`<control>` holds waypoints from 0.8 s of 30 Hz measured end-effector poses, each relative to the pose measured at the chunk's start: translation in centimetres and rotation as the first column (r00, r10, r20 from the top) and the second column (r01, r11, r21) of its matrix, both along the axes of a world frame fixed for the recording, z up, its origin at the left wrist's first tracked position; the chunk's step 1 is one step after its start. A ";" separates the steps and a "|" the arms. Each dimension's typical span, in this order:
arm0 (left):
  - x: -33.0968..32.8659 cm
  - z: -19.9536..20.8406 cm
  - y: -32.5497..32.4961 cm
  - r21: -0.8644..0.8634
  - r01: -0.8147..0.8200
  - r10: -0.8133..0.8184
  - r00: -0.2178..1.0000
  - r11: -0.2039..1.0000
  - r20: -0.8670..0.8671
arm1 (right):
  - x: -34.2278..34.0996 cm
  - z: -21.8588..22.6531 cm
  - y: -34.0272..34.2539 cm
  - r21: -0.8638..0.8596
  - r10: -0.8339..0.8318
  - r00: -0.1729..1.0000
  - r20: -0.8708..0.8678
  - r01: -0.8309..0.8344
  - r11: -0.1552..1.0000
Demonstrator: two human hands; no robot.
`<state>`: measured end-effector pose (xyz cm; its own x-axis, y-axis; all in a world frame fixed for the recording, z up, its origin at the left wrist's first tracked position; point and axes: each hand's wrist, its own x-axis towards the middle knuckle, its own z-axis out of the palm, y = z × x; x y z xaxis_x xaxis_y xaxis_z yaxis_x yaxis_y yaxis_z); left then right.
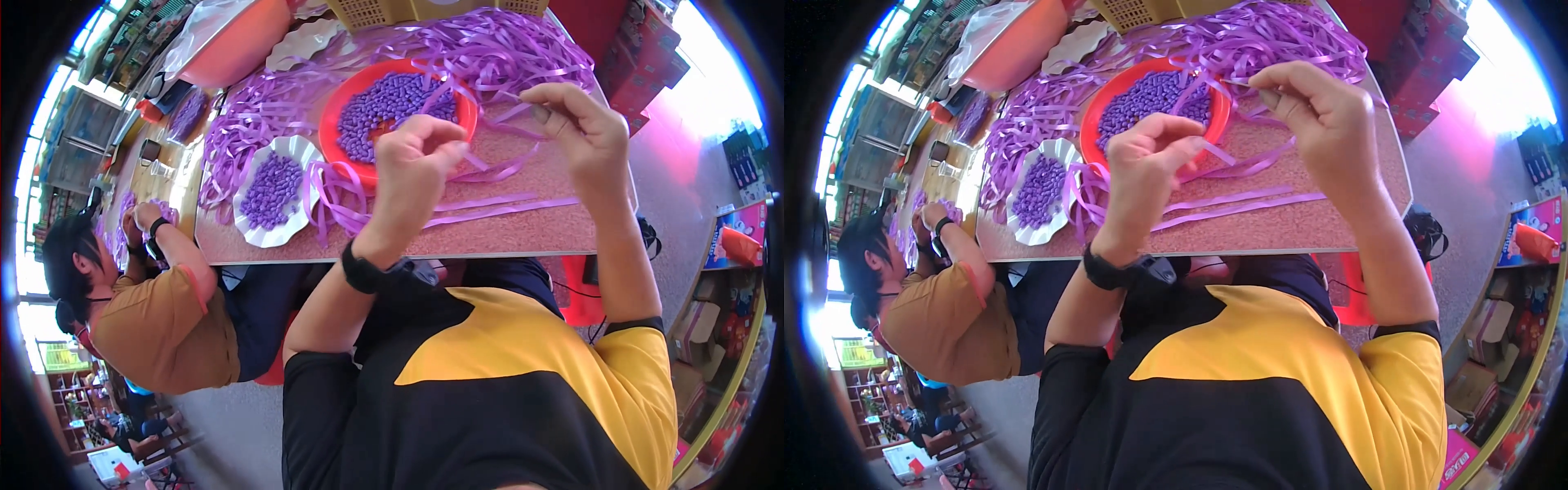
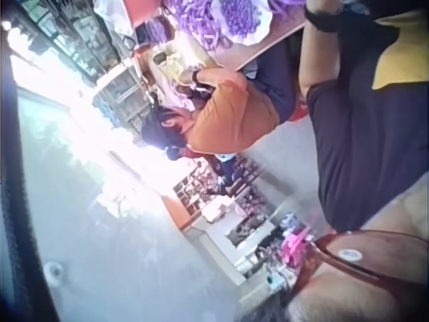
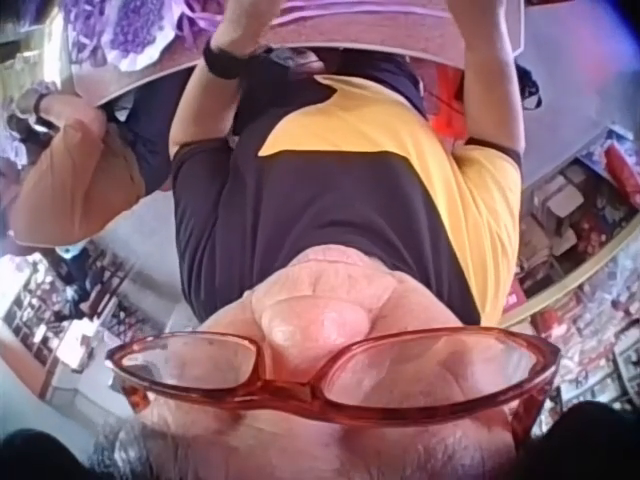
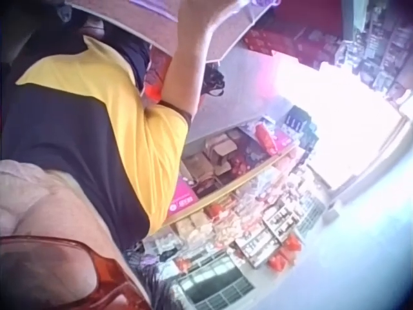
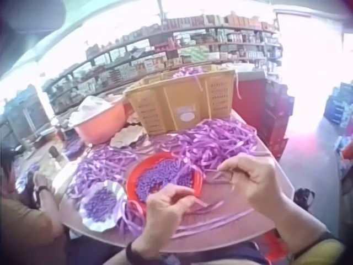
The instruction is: Assembling or packaging purple plastic strips and purple beads at a factory workbench.
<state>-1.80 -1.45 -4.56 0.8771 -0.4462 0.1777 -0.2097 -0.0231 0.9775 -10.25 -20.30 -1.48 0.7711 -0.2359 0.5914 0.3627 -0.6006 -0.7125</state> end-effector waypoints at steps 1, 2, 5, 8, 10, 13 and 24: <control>0.8 -0.4 1.0 0.008 -0.002 0.002 1.000 1.000 0.002 | -0.1 0.6 0.0 0.053 0.001 0.999 -0.038 0.001 0.999; 2.0 -0.9 2.2 0.119 -0.111 0.072 0.953 0.987 0.295 | 0.2 0.7 0.0 0.132 0.049 0.998 -0.039 -0.043 0.990; 5.6 -1.9 5.3 0.344 -0.327 0.033 0.765 0.880 0.643 | 0.7 2.3 0.5 0.229 0.174 0.972 -0.159 -0.135 0.964; 7.6 -2.6 6.1 0.450 -0.337 -0.006 0.795 0.827 0.606 | 2.2 2.8 2.2 0.207 0.288 0.953 -0.097 -0.263 0.942; 8.0 -2.3 5.5 0.496 -0.339 -0.020 0.810 0.800 0.586 | 2.9 2.4 2.8 0.191 0.301 0.949 -0.094 -0.279 0.941; 8.7 -2.6 4.5 0.560 -0.308 -0.072 0.829 0.769 0.555 | 3.3 2.1 3.4 0.183 0.313 0.938 -0.150 -0.285 0.941; 9.8 -3.3 3.9 0.622 -0.316 -0.125 0.819 0.716 0.560 | 4.4 -1.1 2.1 0.242 0.299 0.919 -0.255 -0.239 0.940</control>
<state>8.00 2.45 -7.86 0.7747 -0.5510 0.3104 -0.6321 -0.6617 0.4031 -5.88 -18.23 -2.63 0.9501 -0.0868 0.2997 0.2543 -0.3412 -0.9050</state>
